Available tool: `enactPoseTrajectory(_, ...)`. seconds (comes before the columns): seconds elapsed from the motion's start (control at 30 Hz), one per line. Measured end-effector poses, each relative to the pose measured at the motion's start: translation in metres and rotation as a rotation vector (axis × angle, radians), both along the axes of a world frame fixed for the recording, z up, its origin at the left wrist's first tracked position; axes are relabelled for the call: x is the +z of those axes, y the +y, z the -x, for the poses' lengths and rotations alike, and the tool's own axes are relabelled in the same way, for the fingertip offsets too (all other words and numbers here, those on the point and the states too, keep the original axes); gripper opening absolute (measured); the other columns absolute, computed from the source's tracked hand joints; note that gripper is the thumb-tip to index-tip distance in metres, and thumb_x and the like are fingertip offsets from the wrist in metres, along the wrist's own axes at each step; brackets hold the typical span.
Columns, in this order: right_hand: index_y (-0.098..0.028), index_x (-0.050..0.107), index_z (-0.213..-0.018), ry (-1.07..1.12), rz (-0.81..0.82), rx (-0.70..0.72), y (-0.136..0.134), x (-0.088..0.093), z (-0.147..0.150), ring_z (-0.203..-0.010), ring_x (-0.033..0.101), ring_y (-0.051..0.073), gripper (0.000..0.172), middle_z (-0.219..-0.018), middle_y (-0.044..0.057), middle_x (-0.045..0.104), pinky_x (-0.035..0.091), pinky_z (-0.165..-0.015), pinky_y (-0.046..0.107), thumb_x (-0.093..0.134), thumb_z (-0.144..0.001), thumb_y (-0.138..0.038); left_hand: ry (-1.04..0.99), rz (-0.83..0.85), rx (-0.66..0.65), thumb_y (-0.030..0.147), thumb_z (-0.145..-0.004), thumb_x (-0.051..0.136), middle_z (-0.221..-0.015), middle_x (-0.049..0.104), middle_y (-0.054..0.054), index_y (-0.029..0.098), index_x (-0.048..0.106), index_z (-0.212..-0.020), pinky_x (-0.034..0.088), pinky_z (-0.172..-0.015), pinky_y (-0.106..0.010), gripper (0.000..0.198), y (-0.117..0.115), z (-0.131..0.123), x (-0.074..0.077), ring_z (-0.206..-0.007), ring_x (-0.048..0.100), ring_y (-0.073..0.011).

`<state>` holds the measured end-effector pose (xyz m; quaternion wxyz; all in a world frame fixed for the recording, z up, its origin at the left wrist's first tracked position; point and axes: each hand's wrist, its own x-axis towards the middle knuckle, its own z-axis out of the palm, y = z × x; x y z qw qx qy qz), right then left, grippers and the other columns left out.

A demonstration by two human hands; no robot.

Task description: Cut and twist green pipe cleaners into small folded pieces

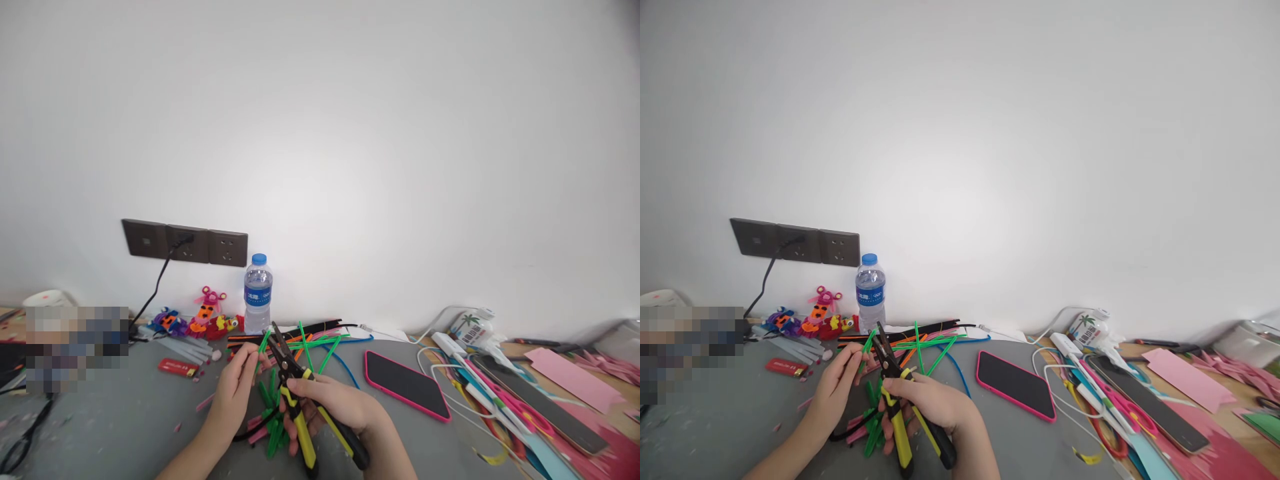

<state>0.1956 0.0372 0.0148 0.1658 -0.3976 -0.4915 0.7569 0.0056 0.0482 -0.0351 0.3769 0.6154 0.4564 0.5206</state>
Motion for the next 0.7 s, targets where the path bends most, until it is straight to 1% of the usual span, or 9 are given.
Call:
enactPoseTrajectory(0.13, -0.015, 0.058, -0.081, -0.012, -0.005, -0.001, -0.0003, 0.0011, 0.0008, -0.046, 0.058, 0.015, 0.052, -0.057, 0.001, 0.062, 0.046, -0.060, 0.029, 0.058, -0.071, -0.065, 0.037, -0.028, -0.010, 0.042, -0.094, 0.039, -0.068, 0.055, 0.002, 0.023, 0.052, -0.076, 0.039, -0.058, -0.024, 0.029, -0.0003, 0.0008, 0.0006, -0.059, 0.049, -0.0164)
enactPoseTrajectory(0.23, -0.015, 0.057, -0.081, -0.034, -0.006, 0.007, -0.0001, 0.0023, 0.0020, -0.046, 0.058, 0.015, 0.052, -0.058, 0.001, 0.062, 0.046, -0.061, 0.030, 0.059, -0.071, -0.065, 0.047, -0.030, -0.018, 0.041, -0.094, 0.039, -0.068, 0.055, 0.002, 0.023, 0.051, -0.075, 0.039, -0.059, -0.024, 0.029, -0.0004, 0.0004, -0.0002, -0.061, 0.050, -0.0169)
enactPoseTrajectory(0.37, -0.015, 0.057, -0.081, -0.039, -0.008, 0.005, 0.0003, 0.0032, 0.0036, -0.047, 0.058, 0.015, 0.052, -0.058, 0.000, 0.062, 0.045, -0.062, 0.031, 0.059, -0.071, -0.066, 0.016, -0.004, -0.022, 0.042, -0.094, 0.038, -0.069, 0.055, 0.002, 0.023, 0.052, -0.076, 0.040, -0.058, -0.024, 0.030, 0.0000, -0.0008, -0.0004, -0.061, 0.051, -0.0172)
enactPoseTrajectory(0.57, -0.015, 0.058, -0.080, -0.024, -0.001, -0.040, 0.0019, 0.0033, 0.0041, -0.047, 0.058, 0.015, 0.054, -0.059, 0.001, 0.063, 0.042, -0.057, 0.028, 0.059, -0.069, -0.068, 0.040, -0.027, -0.021, 0.042, -0.094, 0.041, -0.069, 0.057, 0.001, 0.023, 0.053, -0.076, 0.040, -0.060, -0.025, 0.029, -0.0010, -0.0008, 0.0021, -0.062, 0.052, -0.0179)
enactPoseTrajectory(0.7, -0.014, 0.059, -0.081, -0.006, -0.014, -0.039, 0.0019, 0.0017, 0.0039, -0.046, 0.058, 0.014, 0.052, -0.058, 0.001, 0.063, 0.041, -0.054, 0.026, 0.057, -0.073, -0.066, 0.044, -0.028, -0.015, 0.042, -0.093, 0.041, -0.070, 0.058, 0.001, 0.023, 0.054, -0.077, 0.040, -0.061, -0.025, 0.028, -0.0014, -0.0005, 0.0014, -0.062, 0.052, -0.0181)
